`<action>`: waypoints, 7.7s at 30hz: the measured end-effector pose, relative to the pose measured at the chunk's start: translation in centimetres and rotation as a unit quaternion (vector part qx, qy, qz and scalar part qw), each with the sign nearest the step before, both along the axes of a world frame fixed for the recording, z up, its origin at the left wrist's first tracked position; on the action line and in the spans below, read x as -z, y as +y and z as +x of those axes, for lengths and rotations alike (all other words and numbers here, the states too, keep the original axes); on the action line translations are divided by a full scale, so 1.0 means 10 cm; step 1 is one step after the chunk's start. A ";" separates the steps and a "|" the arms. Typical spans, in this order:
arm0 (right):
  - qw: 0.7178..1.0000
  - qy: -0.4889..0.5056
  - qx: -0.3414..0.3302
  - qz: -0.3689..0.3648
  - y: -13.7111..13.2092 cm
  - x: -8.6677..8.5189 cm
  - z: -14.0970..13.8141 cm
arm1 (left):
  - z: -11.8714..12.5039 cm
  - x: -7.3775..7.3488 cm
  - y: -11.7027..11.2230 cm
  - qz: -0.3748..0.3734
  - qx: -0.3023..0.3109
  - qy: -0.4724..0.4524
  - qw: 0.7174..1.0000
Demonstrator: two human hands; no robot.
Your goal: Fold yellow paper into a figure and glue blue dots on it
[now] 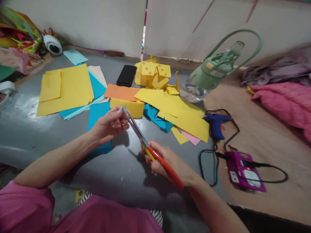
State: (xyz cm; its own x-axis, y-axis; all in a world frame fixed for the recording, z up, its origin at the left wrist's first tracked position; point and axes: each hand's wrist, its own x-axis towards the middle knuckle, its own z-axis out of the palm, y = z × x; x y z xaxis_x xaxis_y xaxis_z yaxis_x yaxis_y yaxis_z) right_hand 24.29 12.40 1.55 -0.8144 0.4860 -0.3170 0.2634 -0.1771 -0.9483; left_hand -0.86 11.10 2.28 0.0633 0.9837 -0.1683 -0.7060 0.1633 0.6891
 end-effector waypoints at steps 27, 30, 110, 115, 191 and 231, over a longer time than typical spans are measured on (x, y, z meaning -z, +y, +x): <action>1.000 0.015 -0.013 0.000 -0.01 -0.05 -0.02 | -0.01 0.00 0.02 0.013 -0.018 0.007 1.000; 1.000 0.015 -0.010 0.001 -0.01 -0.06 -0.02 | -0.02 0.01 0.02 0.022 -0.007 0.008 1.000; 1.000 -0.017 -0.005 -0.012 -0.01 -0.01 -0.02 | -0.02 -0.02 0.00 0.030 0.047 -0.024 0.998; 1.000 -0.014 -0.018 -0.015 -0.01 -0.03 -0.03 | -0.01 -0.02 0.00 0.032 0.049 -0.034 0.998; 0.946 0.124 0.226 0.195 0.13 -0.24 -0.61 | 0.07 -0.05 -0.12 0.136 0.120 0.173 0.968; 0.904 -0.109 0.165 0.378 0.07 -0.34 -0.41 | 0.02 -0.02 -0.06 0.109 -0.006 0.050 0.993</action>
